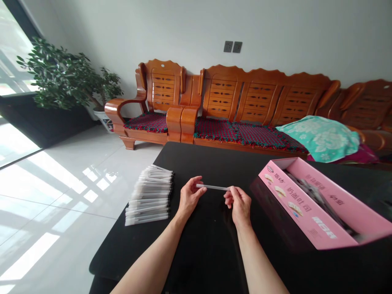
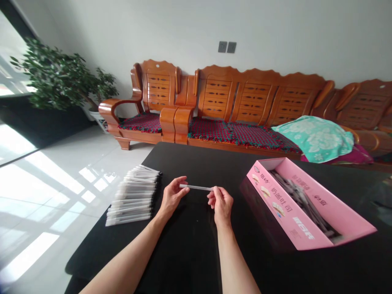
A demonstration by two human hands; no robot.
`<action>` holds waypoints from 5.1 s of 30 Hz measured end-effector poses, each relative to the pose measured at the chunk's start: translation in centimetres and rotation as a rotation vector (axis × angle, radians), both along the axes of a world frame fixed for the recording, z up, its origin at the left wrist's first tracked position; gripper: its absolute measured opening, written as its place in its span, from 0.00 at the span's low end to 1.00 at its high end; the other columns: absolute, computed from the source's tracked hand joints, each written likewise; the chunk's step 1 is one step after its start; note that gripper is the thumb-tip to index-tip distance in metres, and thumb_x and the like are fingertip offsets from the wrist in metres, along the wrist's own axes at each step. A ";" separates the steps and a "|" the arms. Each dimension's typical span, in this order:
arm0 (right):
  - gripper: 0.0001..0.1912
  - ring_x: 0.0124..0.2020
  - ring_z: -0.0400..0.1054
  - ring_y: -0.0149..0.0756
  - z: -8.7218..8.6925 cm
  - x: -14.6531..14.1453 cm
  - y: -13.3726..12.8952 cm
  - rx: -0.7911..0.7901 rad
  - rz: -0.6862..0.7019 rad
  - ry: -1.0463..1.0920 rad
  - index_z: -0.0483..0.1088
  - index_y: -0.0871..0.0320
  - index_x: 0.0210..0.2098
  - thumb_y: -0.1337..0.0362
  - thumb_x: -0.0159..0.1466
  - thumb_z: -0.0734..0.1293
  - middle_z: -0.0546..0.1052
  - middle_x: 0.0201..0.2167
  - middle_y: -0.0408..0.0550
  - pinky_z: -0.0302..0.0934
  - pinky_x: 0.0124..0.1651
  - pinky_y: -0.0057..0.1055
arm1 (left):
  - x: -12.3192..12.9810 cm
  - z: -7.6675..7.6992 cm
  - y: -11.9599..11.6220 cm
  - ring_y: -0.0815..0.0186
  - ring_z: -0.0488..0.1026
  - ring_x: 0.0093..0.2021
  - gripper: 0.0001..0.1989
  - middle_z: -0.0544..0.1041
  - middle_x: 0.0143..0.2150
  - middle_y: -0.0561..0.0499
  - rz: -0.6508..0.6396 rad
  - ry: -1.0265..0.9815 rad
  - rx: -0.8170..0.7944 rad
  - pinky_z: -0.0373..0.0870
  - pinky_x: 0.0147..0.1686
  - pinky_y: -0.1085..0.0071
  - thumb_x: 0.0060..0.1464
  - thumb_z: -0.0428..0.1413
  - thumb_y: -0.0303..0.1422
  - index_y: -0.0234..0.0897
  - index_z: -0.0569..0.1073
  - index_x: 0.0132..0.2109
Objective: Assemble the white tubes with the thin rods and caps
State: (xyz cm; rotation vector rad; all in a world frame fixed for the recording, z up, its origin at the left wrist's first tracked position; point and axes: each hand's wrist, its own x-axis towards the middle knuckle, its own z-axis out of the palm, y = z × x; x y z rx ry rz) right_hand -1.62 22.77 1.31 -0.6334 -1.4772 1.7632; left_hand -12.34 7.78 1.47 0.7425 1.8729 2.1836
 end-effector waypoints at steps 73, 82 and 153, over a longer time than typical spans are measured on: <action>0.23 0.12 0.62 0.25 0.9 0.7 -2.6 0.098 0.470 -0.197 0.71 0.61 0.32 0.45 0.60 0.65 0.72 0.17 0.43 0.46 0.11 0.18 | 0.2 -0.4 -0.1 0.69 0.74 0.28 0.18 0.77 0.31 0.48 -0.221 -0.396 0.277 0.72 0.32 0.72 0.54 0.60 0.44 0.31 0.74 0.39; 0.23 0.13 0.64 0.26 0.7 0.8 -2.6 0.103 0.464 -0.216 0.71 0.62 0.33 0.44 0.60 0.64 0.73 0.18 0.44 0.46 0.10 0.18 | 0.2 -0.4 -0.2 0.69 0.74 0.28 0.17 0.77 0.31 0.47 -0.198 -0.385 0.278 0.72 0.32 0.73 0.54 0.60 0.43 0.30 0.74 0.39; 0.09 0.31 0.74 0.36 -1.0 0.1 -1.9 1.179 -0.003 -0.692 0.78 0.49 0.37 0.60 0.64 0.65 0.81 0.31 0.46 0.56 0.32 0.27 | -0.2 -0.7 0.1 0.68 0.75 0.30 0.20 0.78 0.34 0.45 -0.069 -0.397 0.276 0.73 0.31 0.73 0.52 0.60 0.46 0.30 0.74 0.40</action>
